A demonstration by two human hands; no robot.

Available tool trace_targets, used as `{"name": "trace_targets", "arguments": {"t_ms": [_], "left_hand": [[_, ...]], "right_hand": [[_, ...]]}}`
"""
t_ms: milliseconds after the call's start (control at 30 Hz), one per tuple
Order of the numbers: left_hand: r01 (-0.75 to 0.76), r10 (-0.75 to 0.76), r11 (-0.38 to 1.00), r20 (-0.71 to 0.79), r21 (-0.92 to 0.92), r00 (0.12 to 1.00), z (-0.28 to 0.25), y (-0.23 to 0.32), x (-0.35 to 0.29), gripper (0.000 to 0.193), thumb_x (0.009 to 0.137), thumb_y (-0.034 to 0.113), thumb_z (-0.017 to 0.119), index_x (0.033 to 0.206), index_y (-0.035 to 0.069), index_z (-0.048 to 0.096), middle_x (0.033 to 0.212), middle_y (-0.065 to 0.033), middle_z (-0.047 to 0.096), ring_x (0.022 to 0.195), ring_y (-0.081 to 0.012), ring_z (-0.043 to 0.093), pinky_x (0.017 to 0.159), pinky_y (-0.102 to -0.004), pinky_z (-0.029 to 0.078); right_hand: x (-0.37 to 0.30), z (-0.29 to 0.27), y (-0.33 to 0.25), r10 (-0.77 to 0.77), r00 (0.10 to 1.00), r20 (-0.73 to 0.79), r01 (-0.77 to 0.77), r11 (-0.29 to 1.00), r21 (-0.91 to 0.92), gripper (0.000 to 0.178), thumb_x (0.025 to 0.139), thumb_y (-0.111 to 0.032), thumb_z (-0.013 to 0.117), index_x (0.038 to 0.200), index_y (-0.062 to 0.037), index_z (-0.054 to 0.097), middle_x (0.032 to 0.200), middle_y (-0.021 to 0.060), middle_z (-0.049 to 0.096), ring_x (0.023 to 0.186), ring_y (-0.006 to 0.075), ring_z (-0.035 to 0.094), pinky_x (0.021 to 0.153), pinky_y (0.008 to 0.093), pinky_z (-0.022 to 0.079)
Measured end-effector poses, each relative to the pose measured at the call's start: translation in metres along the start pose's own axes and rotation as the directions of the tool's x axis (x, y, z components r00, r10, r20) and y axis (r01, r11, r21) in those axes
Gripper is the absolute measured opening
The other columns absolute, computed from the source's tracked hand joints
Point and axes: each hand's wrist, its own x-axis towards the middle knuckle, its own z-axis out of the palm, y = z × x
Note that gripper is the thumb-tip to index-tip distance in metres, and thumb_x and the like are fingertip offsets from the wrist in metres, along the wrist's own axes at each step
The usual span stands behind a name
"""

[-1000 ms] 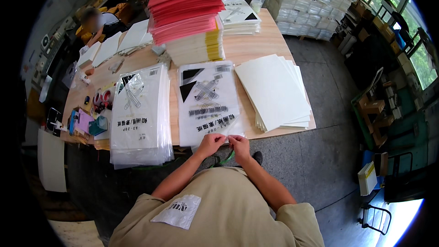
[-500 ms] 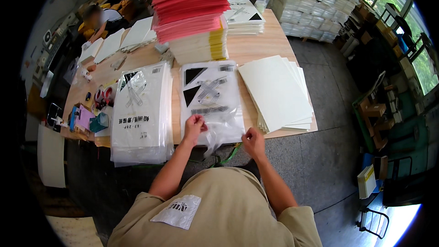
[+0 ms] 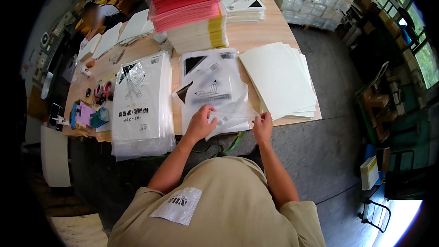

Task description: The person repeatedly picks up stacks of white paper and inserts them into clear plastic packaging bags. They fold the top of the bags to seal them and place the packaged items onto a growing stack on the table.

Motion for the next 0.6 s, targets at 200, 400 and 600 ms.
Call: {"name": "trace_targets", "arguments": {"t_ms": [200,400,600], "left_hand": [[0.003,0.008,0.993,-0.092,0.115,0.996,0.006,0.009,0.011,0.015,0.079,0.016,0.070,0.084,0.003,0.064,0.089,-0.0143,0.066,0.081,-0.0351,0.064,0.072,-0.0437,0.051],[-0.031,0.036,0.999,-0.122,0.045,0.992,0.010,0.014,0.014,0.015,0.079,0.007,0.071,0.087,0.003,0.058,0.078,-0.0154,0.067,0.072,-0.0324,0.068,0.062,-0.0394,0.053],[0.039,0.002,0.983,-0.220,0.181,0.975,-0.029,-0.032,0.025,0.012,0.080,0.003,0.063,0.092,0.005,0.061,0.075,-0.0150,0.065,0.071,-0.0336,0.065,0.064,-0.0421,0.052]], "right_hand": [[-0.004,0.007,-0.059,-0.096,0.995,0.010,0.090,0.960,0.265,0.024,0.086,-0.015,0.071,0.093,0.0008,0.055,0.078,0.0047,0.059,0.065,0.0115,0.057,0.057,0.0289,0.050],[0.001,0.024,-0.050,0.332,0.887,0.320,-0.355,0.935,0.015,0.018,0.079,-0.015,0.073,0.086,0.0022,0.070,0.067,0.0065,0.063,0.061,0.0139,0.059,0.053,0.0302,0.048],[0.032,-0.022,-0.026,0.102,0.988,0.113,-0.076,0.974,-0.215,0.012,0.083,-0.008,0.060,0.086,0.0009,0.066,0.065,0.0098,0.065,0.051,0.0158,0.060,0.043,0.0295,0.044]]}}
